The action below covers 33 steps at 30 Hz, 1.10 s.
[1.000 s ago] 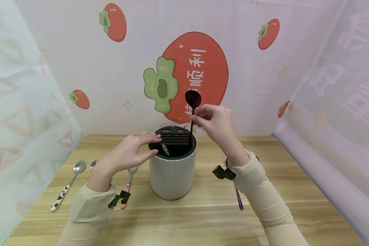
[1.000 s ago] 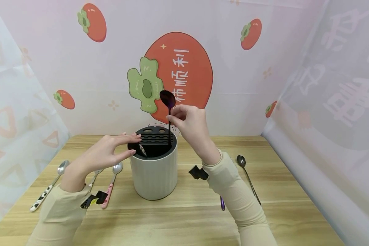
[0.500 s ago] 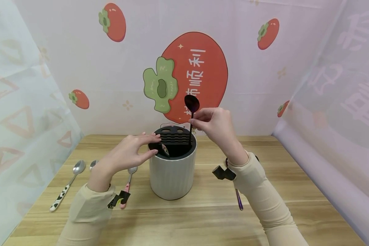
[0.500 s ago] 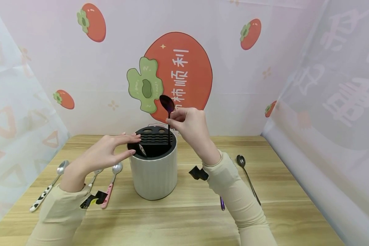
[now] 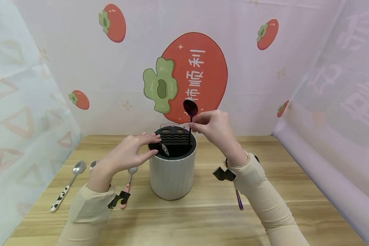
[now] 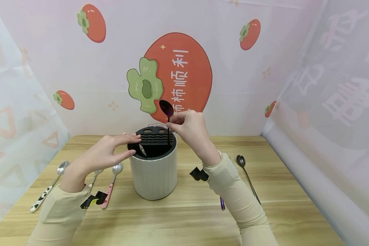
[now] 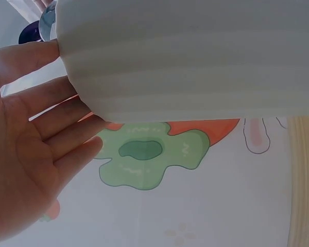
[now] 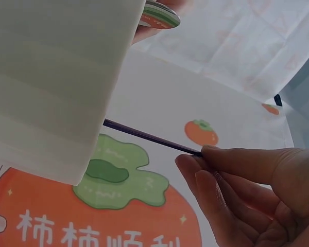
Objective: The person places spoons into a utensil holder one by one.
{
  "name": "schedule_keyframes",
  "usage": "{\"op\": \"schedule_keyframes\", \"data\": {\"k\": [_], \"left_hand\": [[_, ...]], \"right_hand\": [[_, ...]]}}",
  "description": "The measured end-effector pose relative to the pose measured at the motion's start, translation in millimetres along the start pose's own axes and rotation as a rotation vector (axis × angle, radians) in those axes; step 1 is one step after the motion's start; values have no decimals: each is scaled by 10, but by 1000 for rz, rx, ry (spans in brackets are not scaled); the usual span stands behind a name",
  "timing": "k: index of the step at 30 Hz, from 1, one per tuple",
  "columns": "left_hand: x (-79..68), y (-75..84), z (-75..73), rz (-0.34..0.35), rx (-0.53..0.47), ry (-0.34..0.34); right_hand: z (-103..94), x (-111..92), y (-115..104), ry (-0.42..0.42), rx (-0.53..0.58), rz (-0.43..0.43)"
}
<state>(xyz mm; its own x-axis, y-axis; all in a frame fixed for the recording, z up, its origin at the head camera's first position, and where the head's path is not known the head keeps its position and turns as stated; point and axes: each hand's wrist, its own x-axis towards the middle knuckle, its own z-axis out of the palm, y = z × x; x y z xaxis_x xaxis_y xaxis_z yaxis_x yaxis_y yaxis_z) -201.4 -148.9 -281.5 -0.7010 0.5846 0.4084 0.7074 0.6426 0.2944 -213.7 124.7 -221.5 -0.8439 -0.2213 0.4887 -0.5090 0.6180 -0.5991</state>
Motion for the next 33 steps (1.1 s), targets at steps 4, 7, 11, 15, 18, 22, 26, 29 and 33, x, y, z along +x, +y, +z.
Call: {"op": "schedule_keyframes", "data": {"k": [4, 7, 11, 15, 18, 22, 26, 29, 33], "left_hand": [[-3, -2, 5, -2, 0, 1], [-8, -3, 7, -2, -1, 2], [-9, 0, 9, -5, 2, -2], [-10, 2, 7, -9, 7, -4], [-8, 4, 4, -6, 6, -4], [-11, 4, 8, -4, 2, -2], [-10, 1, 9, -3, 4, 0], [-9, -2, 9, -3, 3, 1], [-11, -7, 12, 2, -2, 6]], "right_hand": [[25, -8, 26, -20, 3, 11], [47, -11, 40, -33, -5, 24], [71, -13, 49, -36, -32, 31], [81, -16, 57, -44, -56, 39], [86, -21, 69, -60, -69, 42], [96, -36, 85, -78, -74, 39], [100, -45, 97, -88, -76, 32], [105, -49, 108, -96, -74, 27], [112, -49, 117, -110, -70, 26]]}}
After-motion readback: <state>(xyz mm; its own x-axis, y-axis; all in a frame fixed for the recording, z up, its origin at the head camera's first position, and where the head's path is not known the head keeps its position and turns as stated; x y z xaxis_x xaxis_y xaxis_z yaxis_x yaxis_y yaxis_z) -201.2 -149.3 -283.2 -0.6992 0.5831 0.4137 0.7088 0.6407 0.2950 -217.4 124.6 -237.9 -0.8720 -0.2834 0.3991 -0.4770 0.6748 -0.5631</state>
